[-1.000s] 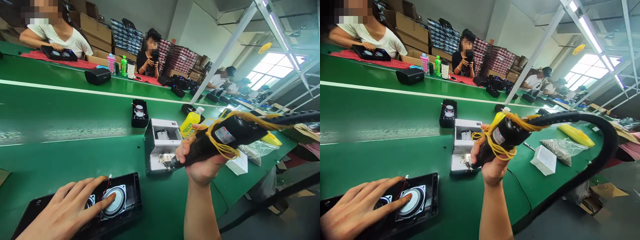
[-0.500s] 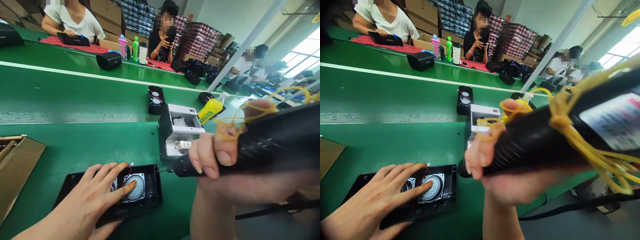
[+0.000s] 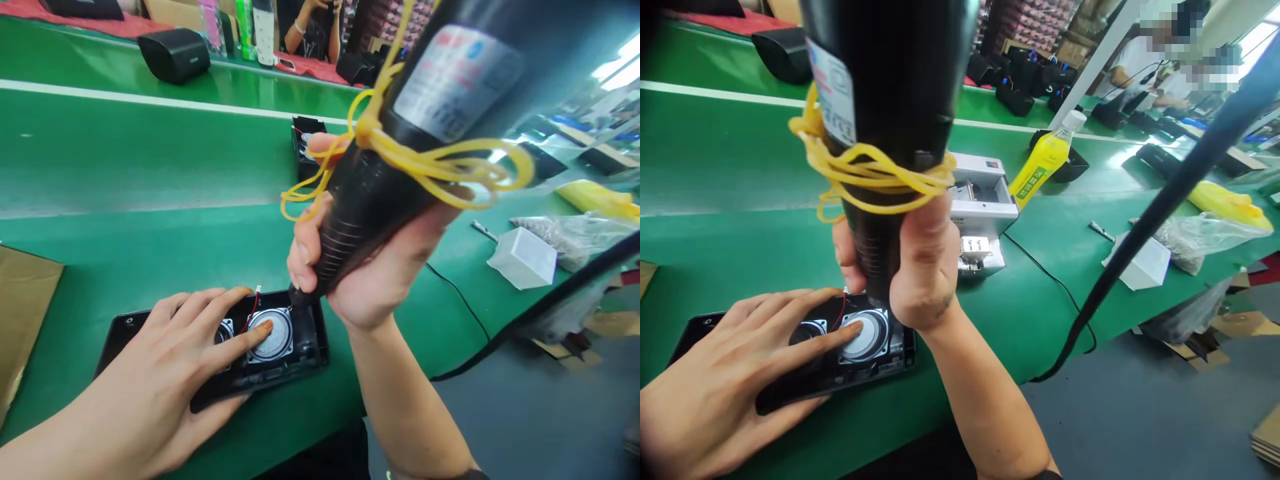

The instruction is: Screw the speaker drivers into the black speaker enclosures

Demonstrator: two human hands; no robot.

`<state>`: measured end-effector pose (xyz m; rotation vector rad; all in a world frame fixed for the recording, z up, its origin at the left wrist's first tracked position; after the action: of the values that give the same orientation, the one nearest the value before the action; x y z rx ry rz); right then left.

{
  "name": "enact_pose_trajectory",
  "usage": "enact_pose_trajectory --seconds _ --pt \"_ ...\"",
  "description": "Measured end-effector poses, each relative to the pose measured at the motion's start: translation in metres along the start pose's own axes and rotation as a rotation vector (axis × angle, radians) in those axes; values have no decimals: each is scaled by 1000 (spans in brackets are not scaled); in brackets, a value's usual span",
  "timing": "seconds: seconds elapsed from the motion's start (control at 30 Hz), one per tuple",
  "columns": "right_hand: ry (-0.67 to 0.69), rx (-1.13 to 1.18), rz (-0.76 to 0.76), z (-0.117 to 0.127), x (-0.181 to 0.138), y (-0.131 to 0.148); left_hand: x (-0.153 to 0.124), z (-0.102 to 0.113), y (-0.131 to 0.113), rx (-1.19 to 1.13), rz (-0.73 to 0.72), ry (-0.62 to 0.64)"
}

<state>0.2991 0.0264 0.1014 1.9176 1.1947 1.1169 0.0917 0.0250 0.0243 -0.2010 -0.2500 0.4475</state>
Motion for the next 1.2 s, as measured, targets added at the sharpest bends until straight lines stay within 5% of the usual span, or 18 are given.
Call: enact_pose_trajectory --seconds 0.47,1.2 --pt "66 62 -23 8 2 -25 2 -2 1 3 -10 36" --pt "121 99 -62 5 1 -27 -1 -6 4 2 2 28"
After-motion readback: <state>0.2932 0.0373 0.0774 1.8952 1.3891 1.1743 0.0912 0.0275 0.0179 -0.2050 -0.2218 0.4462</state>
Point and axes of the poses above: each hand's wrist, its own x-axis towards the middle knuckle, its own z-axis out of the back of the hand, y = z × x, the point moved 4 cm from there along x, towards the middle knuckle, and after that the axes turned 1 degree about x, right-handed, at the moved point
